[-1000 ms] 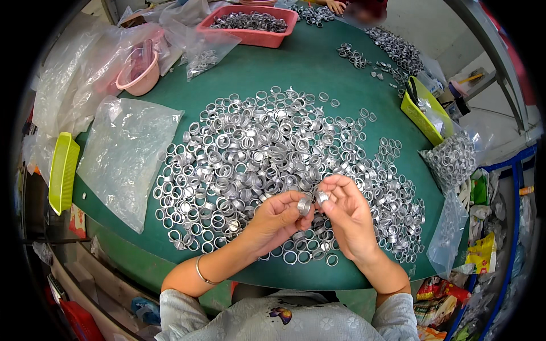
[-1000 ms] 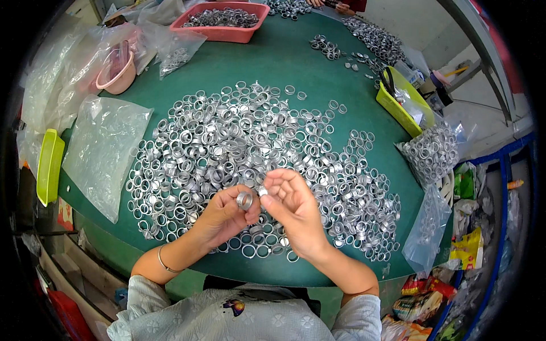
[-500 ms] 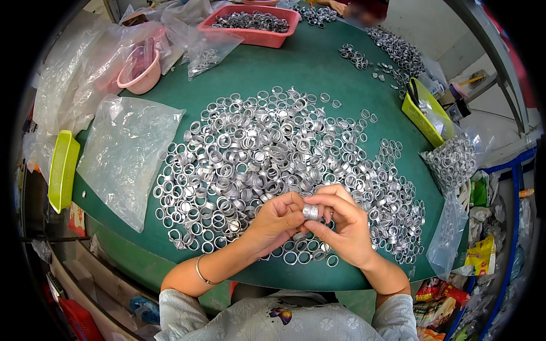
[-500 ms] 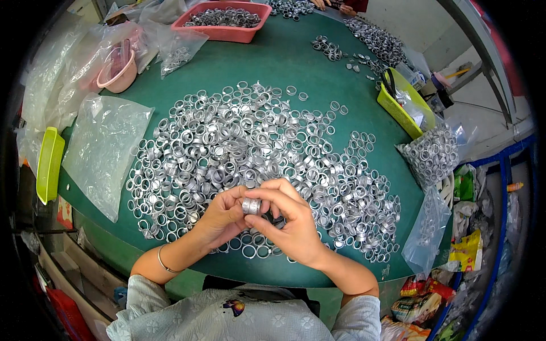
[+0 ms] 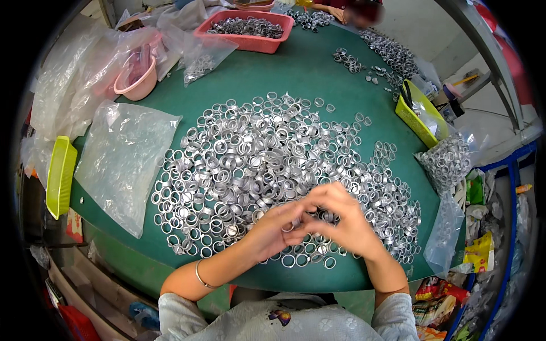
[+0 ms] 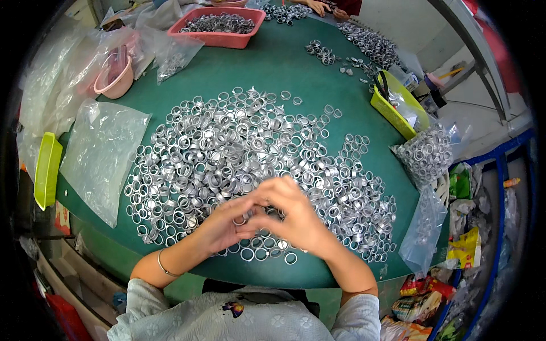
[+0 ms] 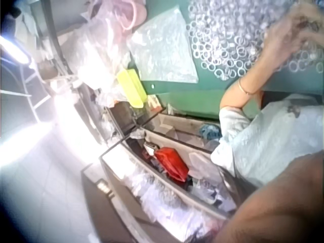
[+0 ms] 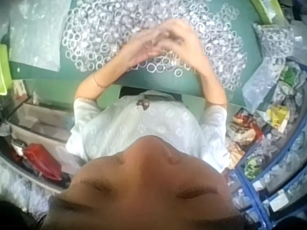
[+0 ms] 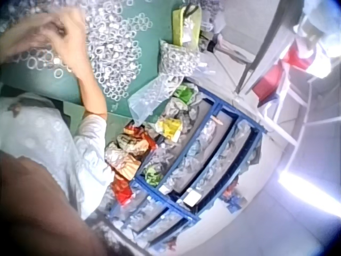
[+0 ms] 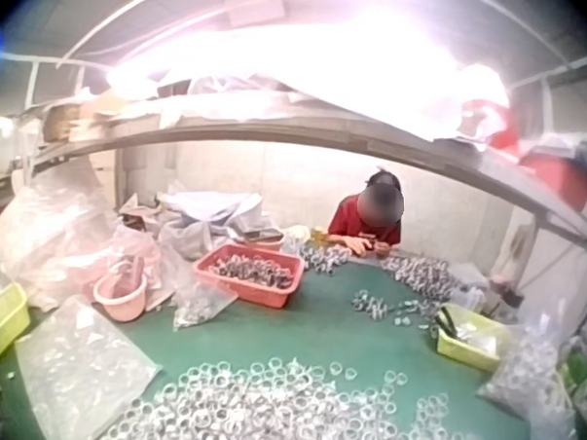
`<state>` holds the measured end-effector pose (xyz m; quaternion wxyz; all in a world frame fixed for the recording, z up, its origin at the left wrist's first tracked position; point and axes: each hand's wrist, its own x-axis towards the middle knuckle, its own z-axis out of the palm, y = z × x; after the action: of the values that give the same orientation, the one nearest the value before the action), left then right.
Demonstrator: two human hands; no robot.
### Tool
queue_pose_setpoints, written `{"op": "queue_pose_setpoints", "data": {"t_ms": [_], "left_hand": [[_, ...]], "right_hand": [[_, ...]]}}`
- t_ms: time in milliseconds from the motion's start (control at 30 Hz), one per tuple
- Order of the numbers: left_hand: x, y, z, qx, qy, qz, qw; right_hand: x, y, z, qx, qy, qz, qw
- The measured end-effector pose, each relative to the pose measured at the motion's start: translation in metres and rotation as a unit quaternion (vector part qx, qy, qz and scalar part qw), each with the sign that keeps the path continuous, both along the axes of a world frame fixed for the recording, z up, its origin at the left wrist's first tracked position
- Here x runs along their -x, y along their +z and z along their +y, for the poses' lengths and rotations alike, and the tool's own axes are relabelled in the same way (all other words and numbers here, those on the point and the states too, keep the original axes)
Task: The person sorts through a large pile of silver metal rings, picking up individual pieces and moving them into a smaller pile.
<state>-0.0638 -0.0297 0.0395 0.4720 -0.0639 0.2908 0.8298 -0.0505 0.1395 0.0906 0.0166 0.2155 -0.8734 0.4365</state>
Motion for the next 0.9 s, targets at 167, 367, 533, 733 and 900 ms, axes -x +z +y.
{"op": "queue_pose_setpoints", "data": {"t_ms": [167,367,533,733,900], "left_hand": [[-0.002,-0.011,0.0,-0.027,-0.084,0.012,0.996],[0.002,-0.005,0.0,-0.007,-0.072,0.003,0.997],[0.001,-0.006,-0.003,-0.024,-0.052,0.008,0.998],[0.001,-0.002,0.001,-0.023,-0.023,0.046,0.998],[-0.001,-0.002,-0.002,-0.011,0.043,0.045,0.998]], "right_hand": [[0.081,-0.026,0.045,-0.053,-0.198,0.057,0.977],[0.137,-0.076,0.064,-0.246,-0.188,0.072,0.948],[0.132,-0.076,0.046,-0.195,-0.171,0.134,0.956],[0.13,-0.073,0.045,-0.114,-0.179,0.095,0.973],[0.083,-0.036,0.021,0.303,-0.086,-0.232,0.92]]}}
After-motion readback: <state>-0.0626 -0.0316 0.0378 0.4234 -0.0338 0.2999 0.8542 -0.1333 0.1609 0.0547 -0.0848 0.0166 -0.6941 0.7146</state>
